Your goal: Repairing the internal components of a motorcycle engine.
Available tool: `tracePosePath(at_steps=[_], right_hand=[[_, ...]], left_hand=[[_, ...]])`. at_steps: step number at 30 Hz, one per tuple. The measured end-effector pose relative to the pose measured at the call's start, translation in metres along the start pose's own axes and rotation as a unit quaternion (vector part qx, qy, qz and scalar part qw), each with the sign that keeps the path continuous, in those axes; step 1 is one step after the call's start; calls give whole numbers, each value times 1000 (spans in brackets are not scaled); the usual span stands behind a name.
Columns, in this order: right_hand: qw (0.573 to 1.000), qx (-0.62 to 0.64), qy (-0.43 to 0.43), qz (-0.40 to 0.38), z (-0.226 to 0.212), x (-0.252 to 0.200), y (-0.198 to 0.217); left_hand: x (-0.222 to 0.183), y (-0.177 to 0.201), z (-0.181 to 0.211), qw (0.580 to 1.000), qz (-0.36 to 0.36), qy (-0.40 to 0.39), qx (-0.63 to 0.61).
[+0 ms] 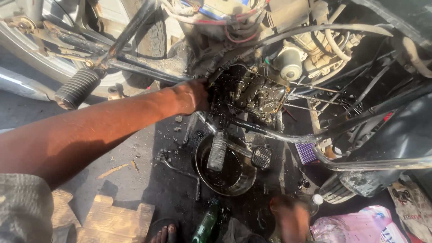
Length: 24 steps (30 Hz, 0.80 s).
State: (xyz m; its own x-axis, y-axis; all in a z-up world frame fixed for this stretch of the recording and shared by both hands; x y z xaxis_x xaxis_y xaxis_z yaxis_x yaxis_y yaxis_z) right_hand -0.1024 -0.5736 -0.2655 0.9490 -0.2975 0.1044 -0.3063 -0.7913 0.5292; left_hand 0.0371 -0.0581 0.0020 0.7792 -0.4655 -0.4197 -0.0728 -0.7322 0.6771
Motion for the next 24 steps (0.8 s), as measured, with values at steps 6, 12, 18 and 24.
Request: tracePosePath(at_steps=[6,12,18,24], right_hand=[[976,60,-176,-117,-23,14,-165],[965,157,-63,-200,22,47,-173],[970,-146,175,87,-359,13,7],[857,-369,359,-30,-449,79,-58]], left_hand=[[5,-2,4,999,43,0,23],[18,-9,0,989,107,18,99],[41,-21,1,990,138,12,7],[17,-6,-3,988,150,10,33]])
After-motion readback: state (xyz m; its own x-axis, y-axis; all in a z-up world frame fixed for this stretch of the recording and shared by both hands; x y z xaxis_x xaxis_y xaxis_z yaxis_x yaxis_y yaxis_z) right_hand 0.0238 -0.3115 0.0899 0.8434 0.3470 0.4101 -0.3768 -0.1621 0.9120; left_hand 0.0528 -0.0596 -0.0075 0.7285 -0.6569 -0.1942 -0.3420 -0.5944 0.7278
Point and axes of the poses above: each hand's wrist, its own x-axis towards the middle knuckle, its own y-axis out of the back of the hand, z = x × y, the point moved 9 cm from there along x, towards the middle knuckle, and after that the axes turned 7 degrees about x, right-handed, at the moved point
